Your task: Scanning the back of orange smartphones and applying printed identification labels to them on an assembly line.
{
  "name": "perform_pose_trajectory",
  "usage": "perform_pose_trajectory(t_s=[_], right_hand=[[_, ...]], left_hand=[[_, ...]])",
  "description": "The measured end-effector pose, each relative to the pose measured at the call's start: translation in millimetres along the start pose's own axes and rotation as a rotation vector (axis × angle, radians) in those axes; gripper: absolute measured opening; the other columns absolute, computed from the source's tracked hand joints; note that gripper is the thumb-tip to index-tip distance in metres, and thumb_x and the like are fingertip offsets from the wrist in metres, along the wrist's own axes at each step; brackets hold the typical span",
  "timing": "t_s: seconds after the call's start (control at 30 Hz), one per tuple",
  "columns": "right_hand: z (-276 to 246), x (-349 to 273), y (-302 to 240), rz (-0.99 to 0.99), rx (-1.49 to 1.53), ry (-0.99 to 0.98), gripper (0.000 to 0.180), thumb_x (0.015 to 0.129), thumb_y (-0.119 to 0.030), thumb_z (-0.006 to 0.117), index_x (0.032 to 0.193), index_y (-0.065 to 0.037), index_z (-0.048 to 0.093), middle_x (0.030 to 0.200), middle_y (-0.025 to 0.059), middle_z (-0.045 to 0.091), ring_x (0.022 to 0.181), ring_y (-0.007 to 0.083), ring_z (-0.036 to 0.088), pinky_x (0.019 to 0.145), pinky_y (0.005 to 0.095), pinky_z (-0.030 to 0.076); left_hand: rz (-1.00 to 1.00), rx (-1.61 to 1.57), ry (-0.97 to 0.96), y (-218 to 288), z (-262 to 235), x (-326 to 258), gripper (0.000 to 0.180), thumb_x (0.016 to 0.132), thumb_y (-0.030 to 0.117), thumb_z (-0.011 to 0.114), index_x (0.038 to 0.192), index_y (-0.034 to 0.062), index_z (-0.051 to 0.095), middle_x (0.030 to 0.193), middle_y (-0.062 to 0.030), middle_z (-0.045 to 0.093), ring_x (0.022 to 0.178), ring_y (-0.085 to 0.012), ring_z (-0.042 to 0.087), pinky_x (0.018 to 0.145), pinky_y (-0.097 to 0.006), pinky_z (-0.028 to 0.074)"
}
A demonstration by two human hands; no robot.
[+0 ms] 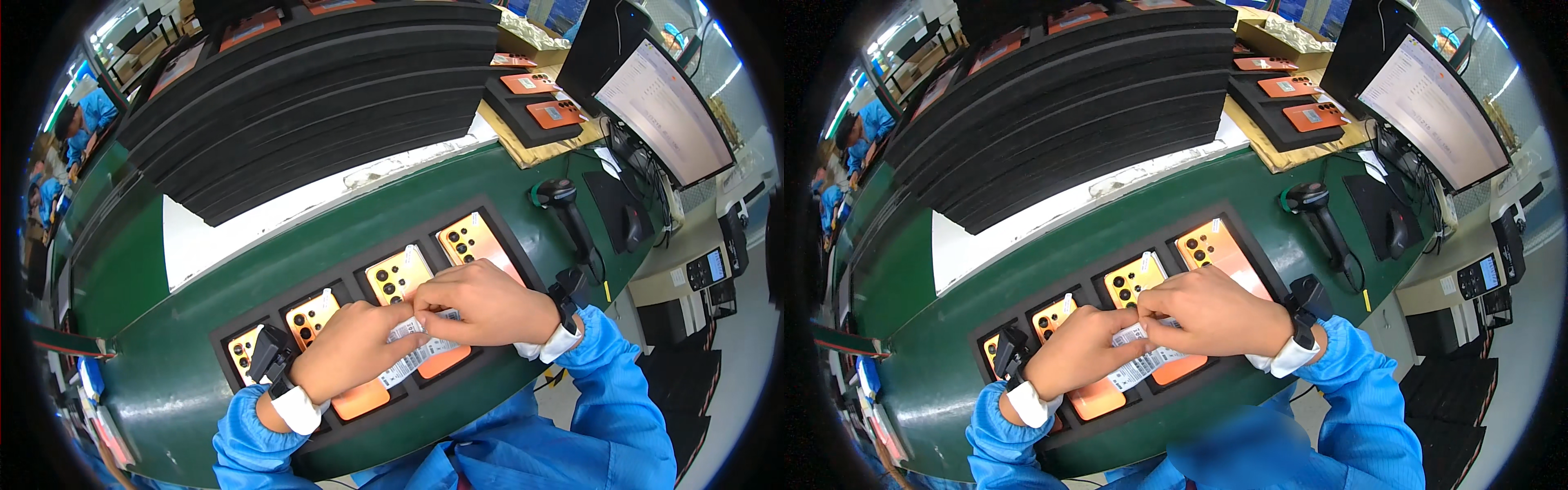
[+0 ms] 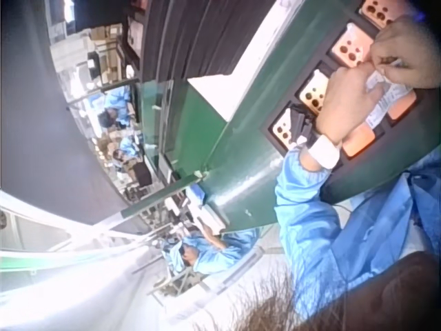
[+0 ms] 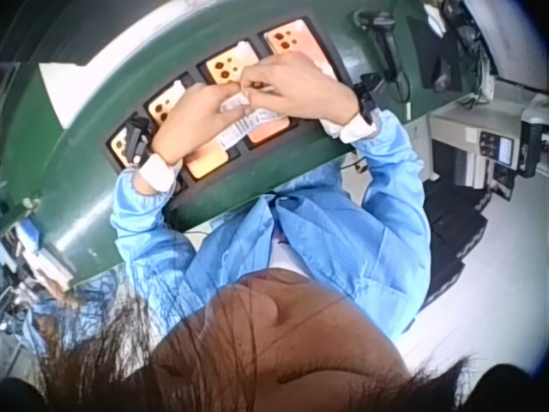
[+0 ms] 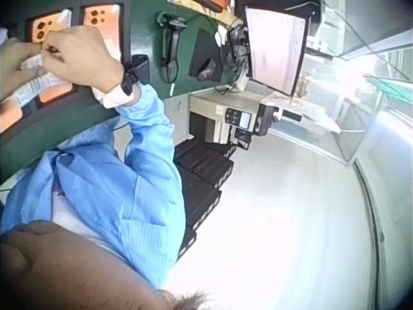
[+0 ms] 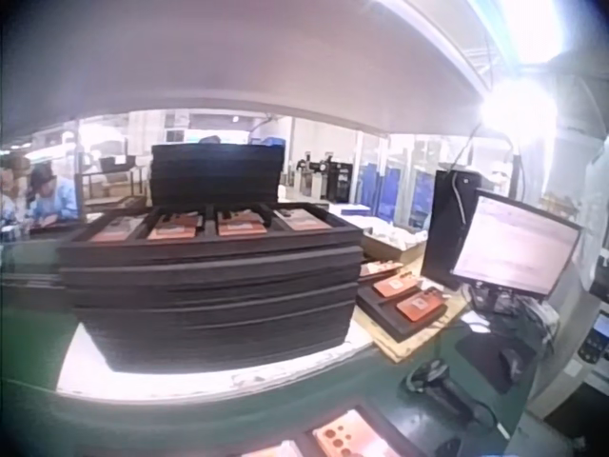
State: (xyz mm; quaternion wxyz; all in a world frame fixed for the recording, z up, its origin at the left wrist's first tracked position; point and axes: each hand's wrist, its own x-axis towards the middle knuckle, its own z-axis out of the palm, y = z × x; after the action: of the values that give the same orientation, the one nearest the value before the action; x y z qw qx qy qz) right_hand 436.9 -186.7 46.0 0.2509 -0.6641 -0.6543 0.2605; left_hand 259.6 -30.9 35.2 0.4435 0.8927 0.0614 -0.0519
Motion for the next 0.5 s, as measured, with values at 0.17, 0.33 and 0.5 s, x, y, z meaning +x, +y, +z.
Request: perform_pose_trajectory(t_s=[0.17, 0.33, 0.5], right_hand=[[3, 0, 8, -0.034, 0.039, 0.097, 0.018, 0.093, -0.021, 0.068, 0.090, -0.005, 0.072, 0.092, 0.0134, 0.078, 0.081, 0.0337, 0.076, 0.074, 0.0419, 0.058], [-1, -2, 7, -0.039, 0.112, 0.156, 0.020, 0.094, -0.024, 0.068, 0.092, -0.004, 0.074, 0.087, 0.0128, 0.078, 0.078, 0.0340, 0.076, 0.072, 0.0420, 0.058], [-7, 1, 24, 0.220, 0.041, 0.121, 0.024, 0.096, -0.025, 0.069, 0.096, -0.002, 0.075, 0.086, 0.0153, 0.078, 0.075, 0.0341, 0.076, 0.069, 0.0414, 0.058]], left_hand=[[-0.070, -0.014, 0.005, 11, -7, -1, 0.033, 0.099, 0.033, 0.074, 0.115, 0.0043, 0.077, 0.064, -0.0223, 0.065, 0.059, -0.0392, 0.068, 0.058, -0.047, 0.051], [-0.067, -0.060, 0.047, 9, -5, -3, 0.029, 0.105, 0.030, 0.065, 0.112, 0.0043, 0.076, 0.062, -0.0215, 0.065, 0.062, -0.0409, 0.069, 0.059, -0.051, 0.051], [0.111, 0.192, 0.298, 6, 8, -5, 0.021, 0.105, 0.023, 0.065, 0.099, 0.0051, 0.074, 0.065, -0.0199, 0.065, 0.059, -0.0383, 0.067, 0.056, -0.045, 0.051]])
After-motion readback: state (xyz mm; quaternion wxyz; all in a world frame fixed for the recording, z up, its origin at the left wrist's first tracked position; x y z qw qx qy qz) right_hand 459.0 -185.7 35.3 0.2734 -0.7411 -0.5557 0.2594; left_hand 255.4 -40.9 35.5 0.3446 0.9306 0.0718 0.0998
